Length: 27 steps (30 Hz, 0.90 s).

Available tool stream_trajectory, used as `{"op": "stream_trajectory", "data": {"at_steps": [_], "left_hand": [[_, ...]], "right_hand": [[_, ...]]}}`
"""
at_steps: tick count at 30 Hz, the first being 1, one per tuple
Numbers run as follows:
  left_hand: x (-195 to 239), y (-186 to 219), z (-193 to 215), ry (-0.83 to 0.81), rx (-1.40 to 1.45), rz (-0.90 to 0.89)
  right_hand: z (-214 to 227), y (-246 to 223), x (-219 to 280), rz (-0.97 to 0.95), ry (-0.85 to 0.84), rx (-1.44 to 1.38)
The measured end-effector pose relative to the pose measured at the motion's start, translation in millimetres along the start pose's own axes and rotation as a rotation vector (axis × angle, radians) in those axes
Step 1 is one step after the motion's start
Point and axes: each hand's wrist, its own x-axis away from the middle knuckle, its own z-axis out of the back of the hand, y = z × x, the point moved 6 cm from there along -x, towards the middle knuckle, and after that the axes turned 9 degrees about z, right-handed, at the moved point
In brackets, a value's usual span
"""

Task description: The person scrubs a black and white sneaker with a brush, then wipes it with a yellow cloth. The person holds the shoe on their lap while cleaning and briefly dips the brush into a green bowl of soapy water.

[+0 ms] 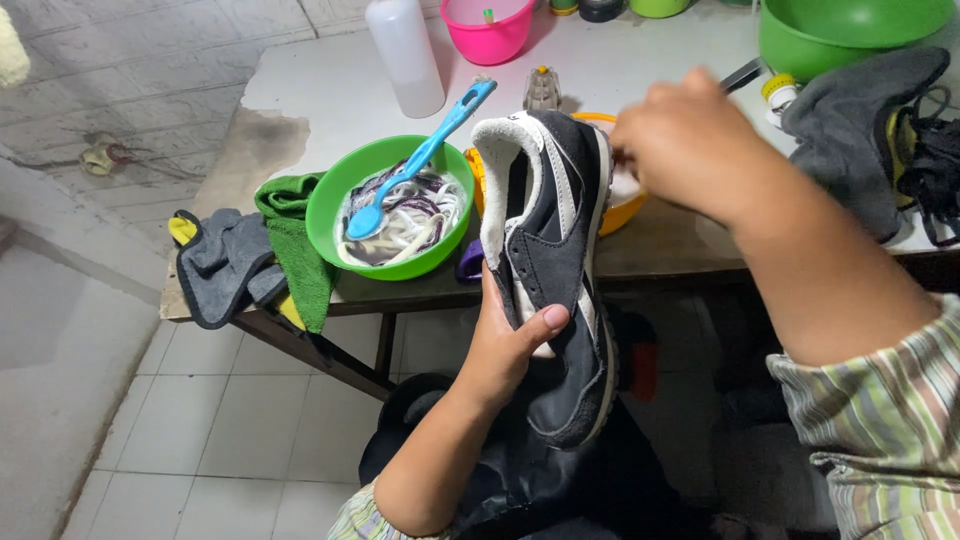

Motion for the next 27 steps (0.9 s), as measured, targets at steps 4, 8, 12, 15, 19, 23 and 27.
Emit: {"op": "stream_trajectory", "data": {"at_steps": [4, 8, 12, 15, 19, 23, 27], "left_hand": [[2.1, 0.0, 2.3, 0.001, 0.008, 0.023], [2.2, -0.1, 4.6, -0.006, 0.002, -0.016], [7.2, -4.5, 10.7, 0.003, -0.024, 0.006], [14.2, -7.4, 16.3, -0.064, -0.001, 0.011], [38.7, -4.0, 33.0, -0.181, 0.081, 0.044], [84.3, -26.5, 63.9, -0.388, 0.173, 0.337], [133.4, -81.2, 87.0, -0.387, 0.284, 0.747]], "right_hand": [[14.9, 1.7, 29.3, 0.054, 0.396, 0.090], [16.4, -12.7, 45.5, 0.011, 0.184, 0.047], [9.7, -11.4, 51.1, -0.006, 0.358, 0.126], [-8.5, -4.7, 57.9, 0.002, 0.356, 0.209], [15.5, -17.7, 91.4, 0.071, 0.645, 0.104], [31.5, -59.2, 146.4, 0.065, 0.704, -0.244], [-8.7, -105.0, 177.3, 0.085, 0.578, -0.285]]}}
